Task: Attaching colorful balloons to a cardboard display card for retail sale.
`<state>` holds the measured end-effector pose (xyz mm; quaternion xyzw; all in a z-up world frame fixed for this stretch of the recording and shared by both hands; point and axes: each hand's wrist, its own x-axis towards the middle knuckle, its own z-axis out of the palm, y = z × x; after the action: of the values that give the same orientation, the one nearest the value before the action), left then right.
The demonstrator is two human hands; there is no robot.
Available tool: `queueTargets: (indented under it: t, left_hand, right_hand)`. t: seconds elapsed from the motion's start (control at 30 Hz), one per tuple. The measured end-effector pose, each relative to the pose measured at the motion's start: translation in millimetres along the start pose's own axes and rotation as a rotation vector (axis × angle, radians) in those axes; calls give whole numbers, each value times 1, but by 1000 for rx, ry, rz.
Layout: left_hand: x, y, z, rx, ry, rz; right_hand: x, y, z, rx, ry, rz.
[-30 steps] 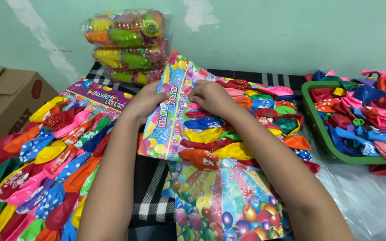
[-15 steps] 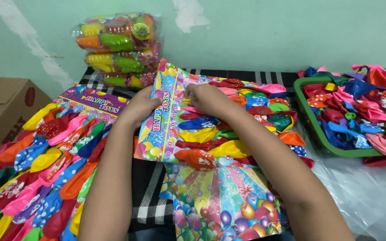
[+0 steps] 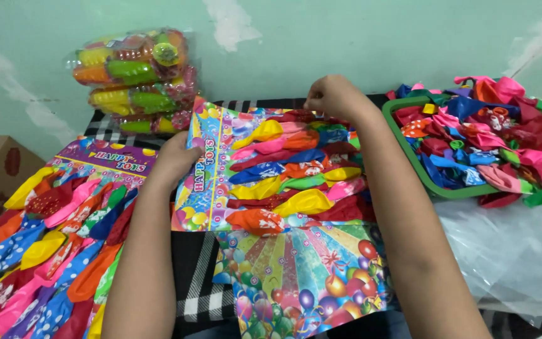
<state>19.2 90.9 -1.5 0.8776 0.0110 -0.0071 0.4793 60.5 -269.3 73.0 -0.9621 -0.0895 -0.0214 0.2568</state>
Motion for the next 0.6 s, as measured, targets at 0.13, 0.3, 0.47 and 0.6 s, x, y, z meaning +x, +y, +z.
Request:
queueTargets:
  t: [0.13, 0.3, 0.47, 0.6]
  left_hand:
    - [6, 3, -4, 163, 48, 107]
    - [-16, 47, -6, 354, 334, 455]
    - [-18, 101, 46, 266, 126, 701]
    - [-27, 146, 107, 311, -147, 699]
  right_hand:
    - [-10, 29, -29, -142, 255, 77]
    - [-20, 89, -72, -209, 633, 190]
    - [-22, 146, -78, -309, 498, 627]
    - [-24, 166, -72, -202, 125, 984]
